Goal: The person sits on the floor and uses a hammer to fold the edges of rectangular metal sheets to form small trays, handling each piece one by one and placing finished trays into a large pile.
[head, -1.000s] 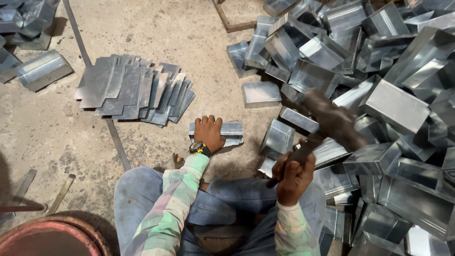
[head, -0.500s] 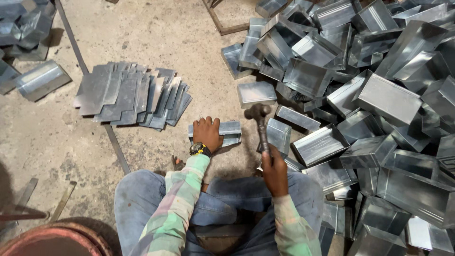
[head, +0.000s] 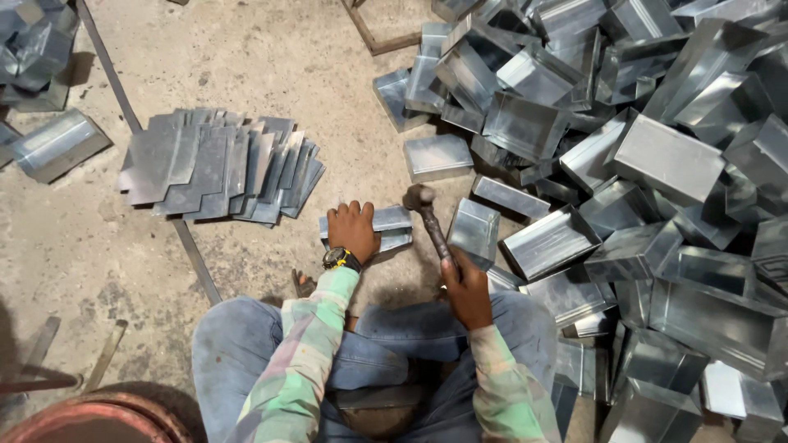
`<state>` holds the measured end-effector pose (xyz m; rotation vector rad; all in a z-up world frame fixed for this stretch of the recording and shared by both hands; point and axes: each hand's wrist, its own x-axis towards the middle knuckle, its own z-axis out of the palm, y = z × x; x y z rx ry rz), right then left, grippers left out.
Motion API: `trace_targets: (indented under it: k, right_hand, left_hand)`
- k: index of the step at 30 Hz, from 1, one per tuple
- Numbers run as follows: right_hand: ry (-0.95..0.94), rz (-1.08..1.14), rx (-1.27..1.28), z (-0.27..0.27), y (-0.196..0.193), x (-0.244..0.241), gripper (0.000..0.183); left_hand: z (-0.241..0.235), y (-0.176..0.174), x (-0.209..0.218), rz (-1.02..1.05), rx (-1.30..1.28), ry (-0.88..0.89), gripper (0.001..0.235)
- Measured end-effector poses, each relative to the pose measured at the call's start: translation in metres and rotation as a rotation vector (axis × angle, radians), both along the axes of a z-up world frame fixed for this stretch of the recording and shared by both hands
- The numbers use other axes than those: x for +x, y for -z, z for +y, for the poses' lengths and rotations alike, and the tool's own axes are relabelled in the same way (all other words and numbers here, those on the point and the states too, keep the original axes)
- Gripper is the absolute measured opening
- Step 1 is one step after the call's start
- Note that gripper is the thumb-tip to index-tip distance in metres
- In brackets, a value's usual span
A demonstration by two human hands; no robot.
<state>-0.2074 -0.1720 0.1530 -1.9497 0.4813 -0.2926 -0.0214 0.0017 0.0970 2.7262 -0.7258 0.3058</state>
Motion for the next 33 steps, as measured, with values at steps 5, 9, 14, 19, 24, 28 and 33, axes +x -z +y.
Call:
trace_targets:
  k: [5, 9, 14, 19, 24, 28, 33]
  right_hand:
    - [-0.055, -0.275, 0.21, 0.011, -0.024, -0.013, 0.038]
    - [-0.087, -0.53, 0.192, 0.015, -0.055, -0.024, 0.043]
    - [-0.077, -0.76, 0.187, 0.022, -0.061, -0.028, 0.051]
    - [0.093, -0.203, -0.004, 0.019, 0.035, -0.004, 0.047]
    - [0.1, 0.309, -0.266, -0.001, 0.085, 0.021, 0.047]
    - [0.111, -0.003, -0.184, -0.006, 0.055, 0.01, 0.042]
    - [0.107, -0.147, 0.376, 0.013, -0.011, 0.001, 0.041]
  left_hand:
    - [-0.005, 0.039, 0.038, 0.135, 0.182, 0.001, 0.014]
    - [-0.011, 0.044, 0.065, 0.706, 0.244, -0.087, 0.063]
    - [-0.011, 0.058, 0.082, 0.811, 0.319, -0.084, 0.073]
    - [-0.013, 0.059, 0.086, 0.804, 0.352, -0.117, 0.073]
    - [-0.015, 0.047, 0.088, 0.729, 0.324, -0.119, 0.064]
    - [-0.014, 0.026, 0.073, 0.497, 0.247, -0.083, 0.039]
    - [-0.002, -0.009, 0.029, -0.005, 0.071, 0.036, 0.047]
